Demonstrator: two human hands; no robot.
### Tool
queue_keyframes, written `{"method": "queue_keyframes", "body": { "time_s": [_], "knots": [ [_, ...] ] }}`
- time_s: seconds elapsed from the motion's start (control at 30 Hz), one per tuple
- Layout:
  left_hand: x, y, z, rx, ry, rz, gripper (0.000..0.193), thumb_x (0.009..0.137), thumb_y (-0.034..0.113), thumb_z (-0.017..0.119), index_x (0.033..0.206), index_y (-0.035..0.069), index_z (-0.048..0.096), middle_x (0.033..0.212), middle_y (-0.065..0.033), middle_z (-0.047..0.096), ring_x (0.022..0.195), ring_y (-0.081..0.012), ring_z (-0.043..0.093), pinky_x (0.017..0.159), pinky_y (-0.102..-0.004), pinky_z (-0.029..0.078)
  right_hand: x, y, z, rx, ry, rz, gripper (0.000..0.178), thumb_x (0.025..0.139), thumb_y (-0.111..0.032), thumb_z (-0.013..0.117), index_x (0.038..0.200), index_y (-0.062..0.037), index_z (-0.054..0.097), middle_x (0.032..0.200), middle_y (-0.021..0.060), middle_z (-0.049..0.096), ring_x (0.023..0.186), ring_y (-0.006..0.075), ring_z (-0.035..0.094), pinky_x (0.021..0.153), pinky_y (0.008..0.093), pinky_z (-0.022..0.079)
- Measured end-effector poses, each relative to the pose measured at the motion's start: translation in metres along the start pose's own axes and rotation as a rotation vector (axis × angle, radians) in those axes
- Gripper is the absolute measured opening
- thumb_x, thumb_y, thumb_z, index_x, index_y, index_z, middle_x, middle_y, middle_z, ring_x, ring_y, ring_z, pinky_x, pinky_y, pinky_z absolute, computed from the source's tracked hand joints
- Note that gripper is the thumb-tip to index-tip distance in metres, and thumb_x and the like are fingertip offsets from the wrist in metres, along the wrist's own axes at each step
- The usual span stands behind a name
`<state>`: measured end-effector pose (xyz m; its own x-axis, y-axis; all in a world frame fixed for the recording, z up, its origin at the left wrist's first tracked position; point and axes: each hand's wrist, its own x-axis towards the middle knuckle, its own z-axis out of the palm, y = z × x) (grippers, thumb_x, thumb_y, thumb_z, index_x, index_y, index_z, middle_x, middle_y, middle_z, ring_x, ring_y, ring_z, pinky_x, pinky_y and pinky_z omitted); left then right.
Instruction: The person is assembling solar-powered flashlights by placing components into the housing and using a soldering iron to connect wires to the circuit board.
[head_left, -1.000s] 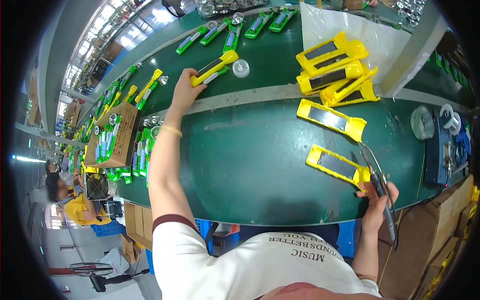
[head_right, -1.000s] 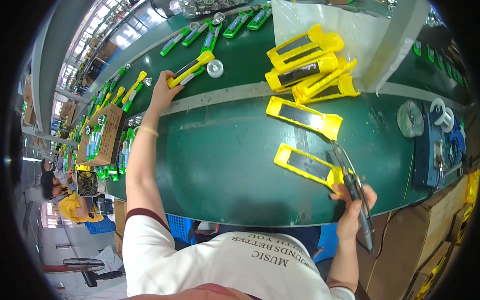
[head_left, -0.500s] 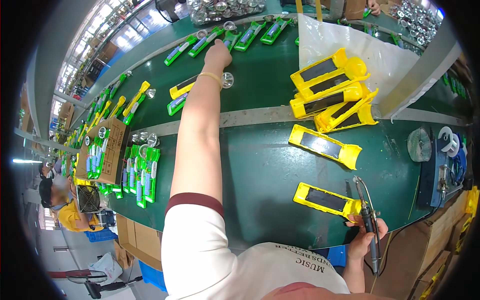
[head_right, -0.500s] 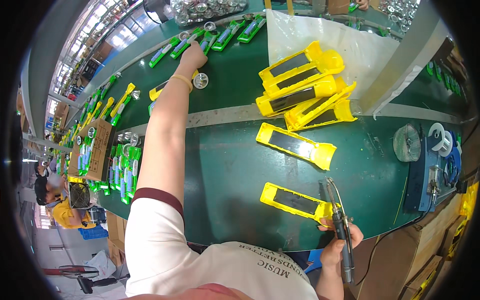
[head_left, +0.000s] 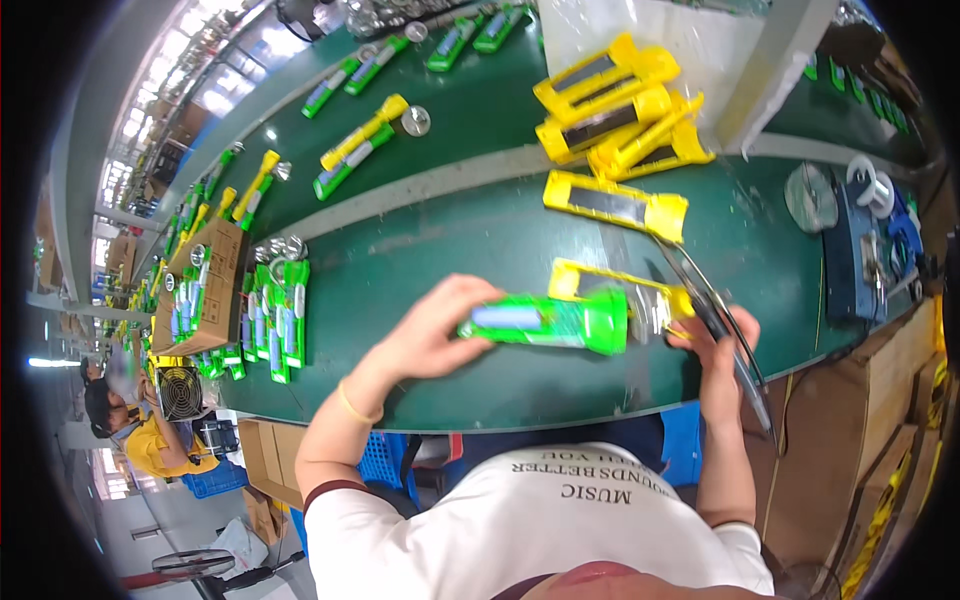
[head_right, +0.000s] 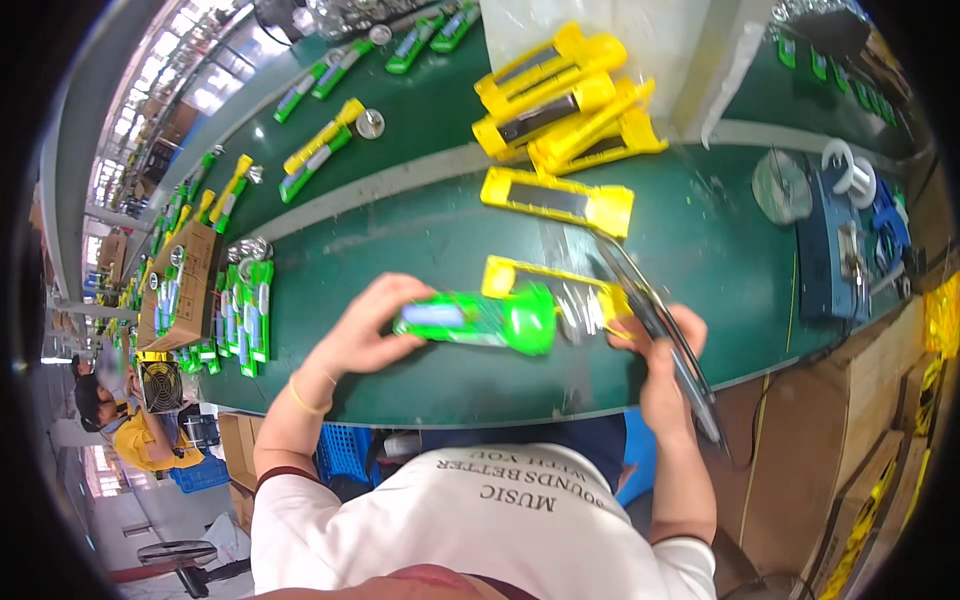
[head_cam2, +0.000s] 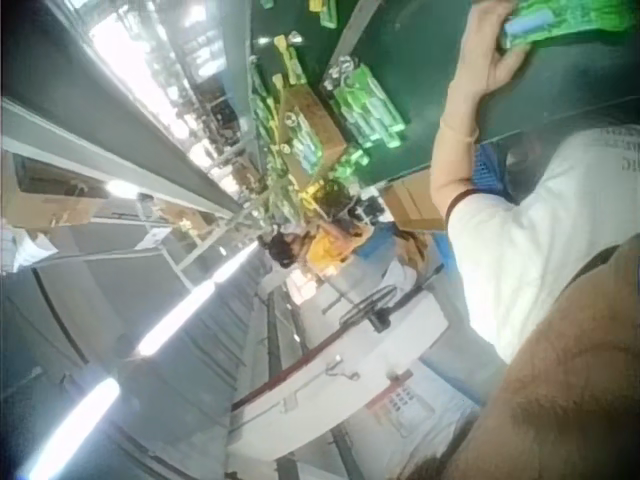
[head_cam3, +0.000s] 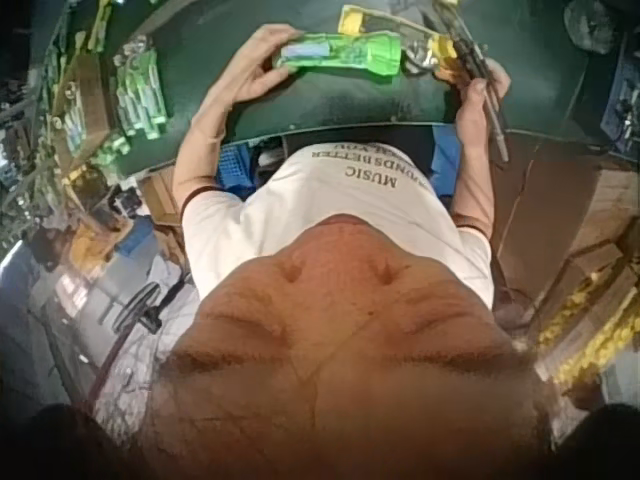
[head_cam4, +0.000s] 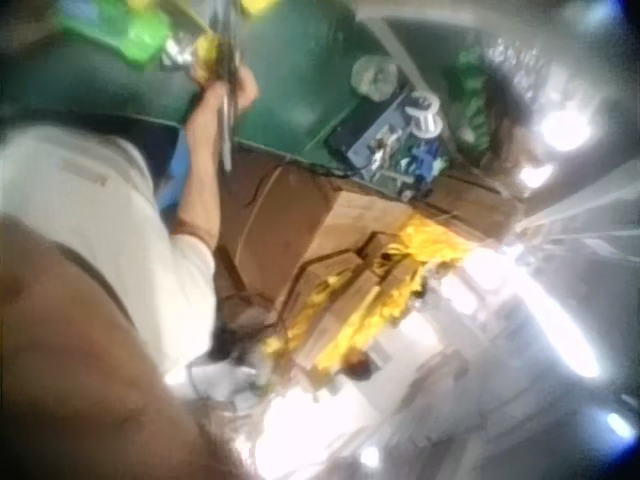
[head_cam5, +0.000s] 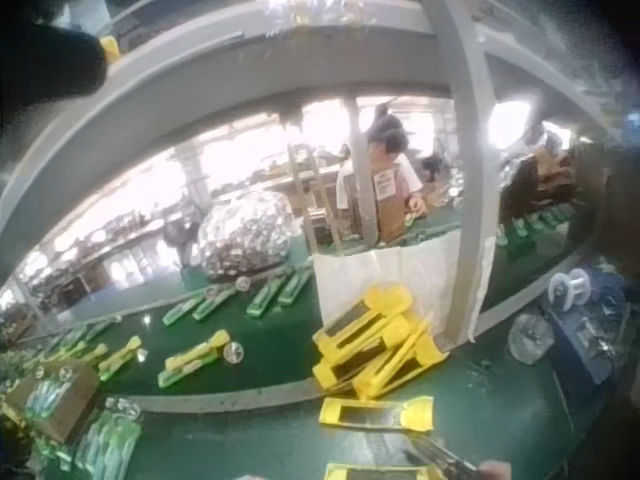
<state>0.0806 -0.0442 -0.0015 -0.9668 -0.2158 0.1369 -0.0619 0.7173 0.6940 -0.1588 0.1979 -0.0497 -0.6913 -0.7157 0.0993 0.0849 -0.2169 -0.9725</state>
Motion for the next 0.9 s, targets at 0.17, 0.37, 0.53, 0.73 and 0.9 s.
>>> {"method": "queue_keyframes", "body": {
  "time_s": [0.17, 0.37, 0.53, 0.73, 0.9],
  "knots": [
    [-0.011, 0.021, 0.030, 0.316, 0.129, 0.099, 0.048, 0.067, 0.015, 0.071, 0.110, 0.007, 0.052, 0.125, -0.0214, 0.038, 0.120, -0.0399, 0.035, 0.098, -0.0473, 0.031, 0.003, 0.004, 0.039, -0.045, -0.247, -0.021, 0.049, 0.091, -0.044, 0.044, 0.115, -0.0027, 0.034, 0.099, 0.0122, 0.056, 0.091, 0.0159, 0.055, 0.084, 0.0294, 0.041],
    [-0.006, 0.009, 0.018, 0.204, 0.038, 0.043, 0.053, 0.068, 0.013, 0.071, 0.115, 0.003, 0.049, 0.124, -0.0140, 0.047, 0.121, -0.0348, 0.039, 0.100, -0.0437, 0.030, -0.012, 0.017, 0.021, 0.148, 0.147, -0.161, 0.043, 0.090, -0.043, 0.045, 0.111, -0.0060, 0.039, 0.092, 0.0094, 0.054, 0.075, 0.0131, 0.051, 0.062, 0.0244, 0.037],
    [0.008, 0.037, 0.042, 0.377, 0.266, 0.160, 0.042, 0.069, 0.008, 0.069, 0.109, 0.002, 0.058, 0.111, -0.0120, 0.057, 0.098, -0.0289, 0.055, 0.084, -0.0366, 0.044, -0.022, 0.021, 0.001, 0.386, 0.265, -0.348, 0.033, 0.091, -0.038, 0.044, 0.105, -0.0086, 0.045, 0.085, 0.0079, 0.054, 0.065, 0.0149, 0.047, 0.054, 0.0233, 0.036],
    [0.029, 0.048, 0.075, 0.002, 0.352, 0.024, 0.012, 0.071, 0.005, 0.068, 0.081, 0.006, 0.063, 0.076, -0.0052, 0.063, 0.066, -0.0189, 0.058, 0.059, -0.0287, 0.046, -0.032, 0.013, 0.014, 0.372, 0.117, -0.243, 0.025, 0.087, -0.030, 0.052, 0.094, -0.0081, 0.041, 0.077, 0.0062, 0.051, 0.046, 0.0092, 0.042, 0.039, 0.0198, 0.032],
    [0.030, 0.045, 0.069, 0.018, 0.259, 0.111, 0.009, 0.070, 0.005, 0.067, 0.077, 0.007, 0.062, 0.076, -0.0057, 0.060, 0.069, -0.0216, 0.057, 0.061, -0.0317, 0.046, -0.033, 0.010, 0.023, 0.273, 0.044, -0.186, 0.028, 0.083, -0.020, 0.060, 0.088, -0.0072, 0.036, 0.073, 0.0068, 0.048, 0.043, 0.0083, 0.038, 0.035, 0.0190, 0.033]
  ]
}}
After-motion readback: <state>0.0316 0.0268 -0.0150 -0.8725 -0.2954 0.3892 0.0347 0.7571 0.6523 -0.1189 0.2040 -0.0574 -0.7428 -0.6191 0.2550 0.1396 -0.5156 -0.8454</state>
